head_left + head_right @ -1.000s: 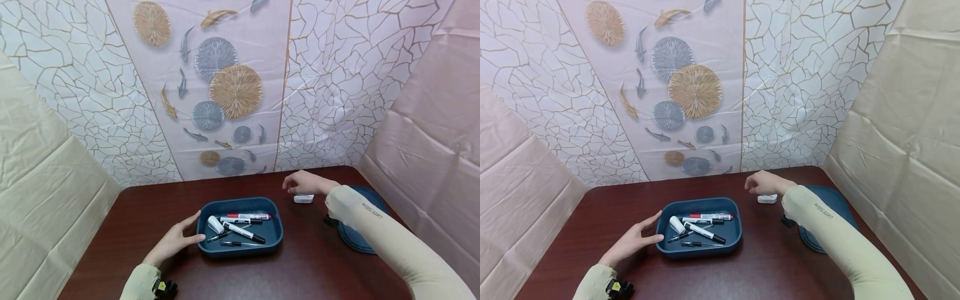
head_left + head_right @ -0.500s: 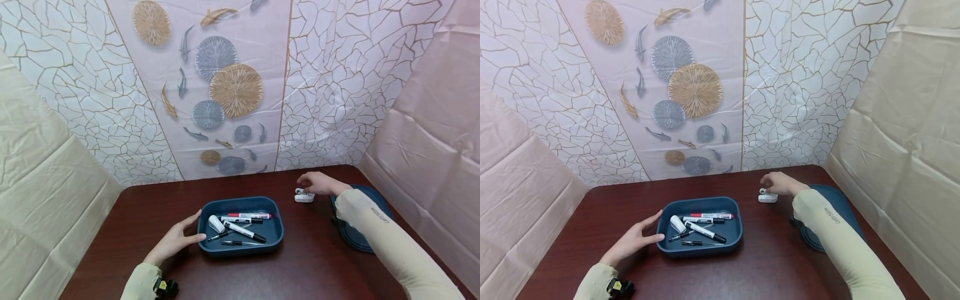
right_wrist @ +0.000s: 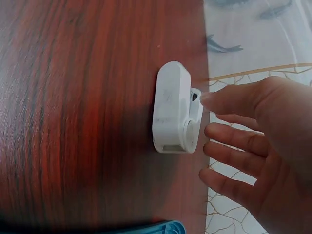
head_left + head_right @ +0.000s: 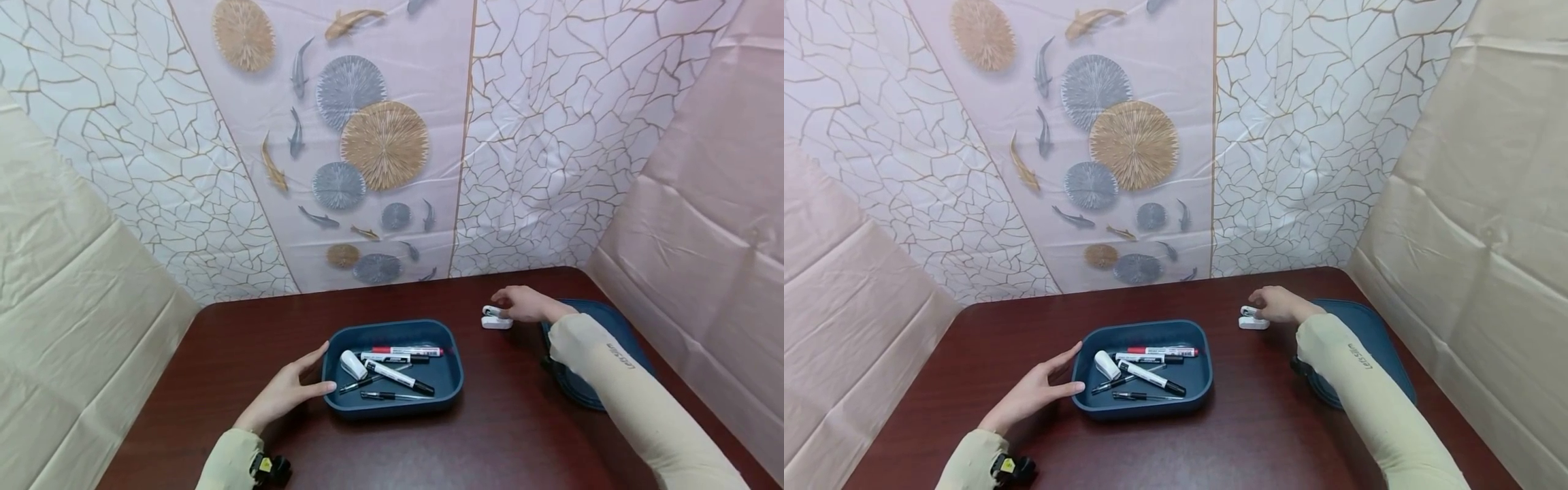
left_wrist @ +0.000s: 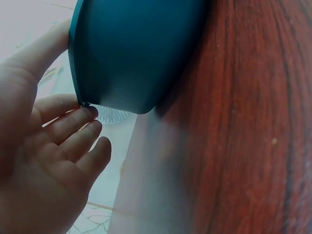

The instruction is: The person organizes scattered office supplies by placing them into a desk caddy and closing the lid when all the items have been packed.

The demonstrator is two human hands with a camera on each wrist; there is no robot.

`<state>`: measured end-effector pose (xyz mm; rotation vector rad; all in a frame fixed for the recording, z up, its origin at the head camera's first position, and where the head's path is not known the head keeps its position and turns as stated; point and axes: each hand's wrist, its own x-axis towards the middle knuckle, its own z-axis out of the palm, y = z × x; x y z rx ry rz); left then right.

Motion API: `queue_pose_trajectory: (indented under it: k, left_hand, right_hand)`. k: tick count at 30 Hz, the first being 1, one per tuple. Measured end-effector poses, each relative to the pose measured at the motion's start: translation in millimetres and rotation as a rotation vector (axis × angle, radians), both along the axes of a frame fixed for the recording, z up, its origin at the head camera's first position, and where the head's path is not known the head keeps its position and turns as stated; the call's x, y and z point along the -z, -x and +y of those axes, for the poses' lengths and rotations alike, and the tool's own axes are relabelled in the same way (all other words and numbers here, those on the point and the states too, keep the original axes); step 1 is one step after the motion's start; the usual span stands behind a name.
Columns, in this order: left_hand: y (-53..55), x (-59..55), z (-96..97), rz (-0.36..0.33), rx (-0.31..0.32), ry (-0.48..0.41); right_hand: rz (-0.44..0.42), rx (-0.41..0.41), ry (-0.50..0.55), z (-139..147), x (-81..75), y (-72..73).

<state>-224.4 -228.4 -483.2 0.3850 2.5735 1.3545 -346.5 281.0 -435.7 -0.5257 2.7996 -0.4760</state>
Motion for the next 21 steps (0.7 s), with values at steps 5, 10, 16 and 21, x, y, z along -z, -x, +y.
queue_pose_trajectory:
  k: [5, 10, 16, 21]
  left_hand:
    - [1.8, 0.1, 2.2, 0.007, -0.005, -0.001]
    - [2.3, 1.0, 3.0, -0.003, -0.015, 0.003]
    - [3.4, 0.1, 3.2, -0.015, -0.022, -0.010]
    - [2.5, 1.6, 1.0, -0.024, -0.034, -0.006]
  right_hand:
    - [-0.009, 0.011, 0.011, 3.7, 3.1, 0.4]
    - [-0.051, 0.042, 0.010, 8.2, 7.5, -1.2]
    - [-0.073, 0.065, 0.025, 13.5, 9.4, -3.5]
    - [-0.081, 0.041, 0.030, 13.4, 8.6, -3.2]
